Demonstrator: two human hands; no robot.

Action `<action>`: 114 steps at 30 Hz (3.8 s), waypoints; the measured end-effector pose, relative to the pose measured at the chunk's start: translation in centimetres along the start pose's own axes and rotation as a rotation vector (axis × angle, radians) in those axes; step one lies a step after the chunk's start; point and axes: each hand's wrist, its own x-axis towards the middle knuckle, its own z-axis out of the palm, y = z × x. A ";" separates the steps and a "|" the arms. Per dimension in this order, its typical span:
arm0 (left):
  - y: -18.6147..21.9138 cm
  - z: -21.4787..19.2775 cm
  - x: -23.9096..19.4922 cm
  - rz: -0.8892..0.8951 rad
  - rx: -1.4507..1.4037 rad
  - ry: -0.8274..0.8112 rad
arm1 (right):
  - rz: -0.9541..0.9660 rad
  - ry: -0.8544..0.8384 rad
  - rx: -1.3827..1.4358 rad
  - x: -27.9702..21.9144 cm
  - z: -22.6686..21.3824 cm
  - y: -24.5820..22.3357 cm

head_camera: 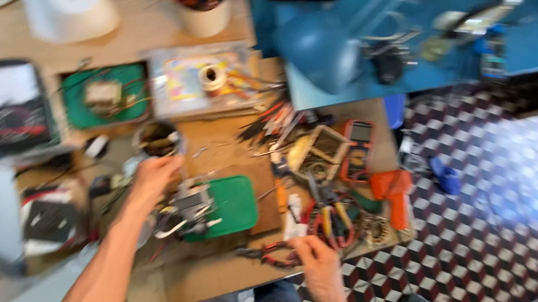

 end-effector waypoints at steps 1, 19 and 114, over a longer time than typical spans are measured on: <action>-0.6 0.2 0.5 -0.044 -0.050 -0.015 | 0.004 0.015 0.038 -0.1 -0.3 -0.1; -2.1 0.5 3.2 -0.251 -0.317 0.057 | -0.697 -0.427 -0.030 4.5 9.6 -10.7; -0.3 0.2 3.1 -0.389 -0.130 0.047 | -0.392 -0.389 -0.089 4.7 7.3 -10.6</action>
